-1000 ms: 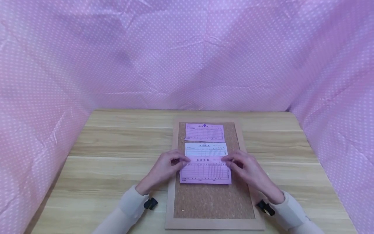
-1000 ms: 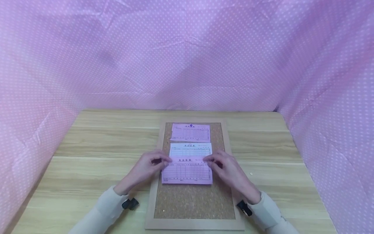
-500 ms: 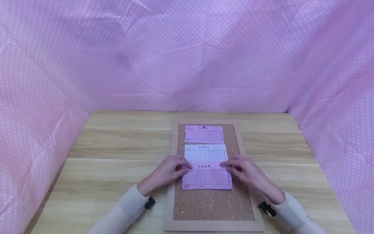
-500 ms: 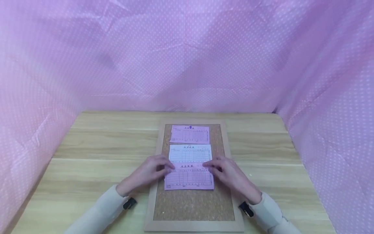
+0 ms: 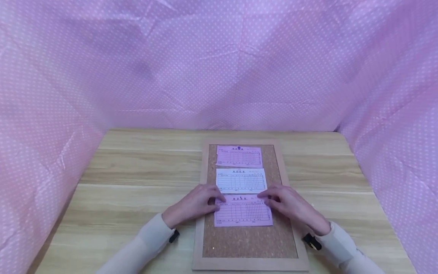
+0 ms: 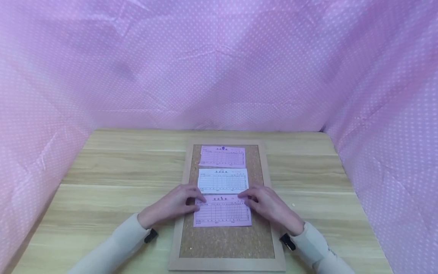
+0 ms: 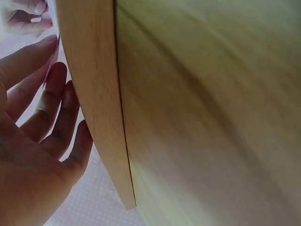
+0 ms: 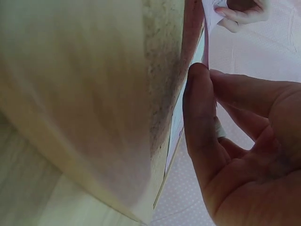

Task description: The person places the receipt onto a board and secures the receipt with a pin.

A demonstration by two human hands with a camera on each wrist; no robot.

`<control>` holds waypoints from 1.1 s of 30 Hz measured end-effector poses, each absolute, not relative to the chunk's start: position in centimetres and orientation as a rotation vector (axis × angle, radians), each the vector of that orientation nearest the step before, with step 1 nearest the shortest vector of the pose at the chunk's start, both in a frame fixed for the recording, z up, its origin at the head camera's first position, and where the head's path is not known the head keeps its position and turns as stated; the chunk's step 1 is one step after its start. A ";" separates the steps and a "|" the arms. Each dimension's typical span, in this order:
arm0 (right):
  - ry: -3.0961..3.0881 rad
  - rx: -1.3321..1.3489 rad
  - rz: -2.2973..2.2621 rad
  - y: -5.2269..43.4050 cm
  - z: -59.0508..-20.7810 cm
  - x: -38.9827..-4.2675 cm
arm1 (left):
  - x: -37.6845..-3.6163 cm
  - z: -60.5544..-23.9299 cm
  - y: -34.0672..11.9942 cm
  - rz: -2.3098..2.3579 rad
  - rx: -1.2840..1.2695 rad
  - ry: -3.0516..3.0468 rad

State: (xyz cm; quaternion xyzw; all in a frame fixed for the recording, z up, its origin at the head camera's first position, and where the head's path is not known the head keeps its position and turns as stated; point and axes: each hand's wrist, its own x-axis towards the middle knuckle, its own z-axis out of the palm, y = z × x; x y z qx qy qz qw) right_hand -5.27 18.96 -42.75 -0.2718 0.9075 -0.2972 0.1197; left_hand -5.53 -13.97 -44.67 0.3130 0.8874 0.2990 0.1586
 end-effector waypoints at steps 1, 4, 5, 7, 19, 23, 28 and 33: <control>2.652 -0.797 -0.859 19.0 -42.8 -5.3 | -5.5 -44.7 -14.0 0.842 0.911 2.551; 2.658 -0.807 -0.825 19.0 -42.8 -5.4 | -5.4 -44.9 -14.2 0.799 0.973 2.596; 2.660 -0.809 -0.817 19.0 -42.8 -5.4 | -5.4 -44.9 -14.2 0.783 0.998 2.613; 2.663 -0.813 -0.801 19.0 -42.9 -5.4 | -5.3 -45.1 -14.3 0.761 1.042 2.641; 2.631 -0.714 -0.752 19.0 -43.0 -5.1 | -4.9 -45.9 -15.0 0.696 1.247 2.656; 2.638 -0.711 -0.745 19.0 -43.1 -4.9 | -4.8 -45.9 -15.0 0.700 1.232 2.649; 2.647 -0.726 -0.767 19.4 -43.3 -4.6 | -4.8 -45.8 -14.9 0.706 1.201 2.642; 2.664 -0.760 -0.743 19.7 -43.4 -4.5 | -4.8 -45.8 -14.9 0.717 1.154 2.631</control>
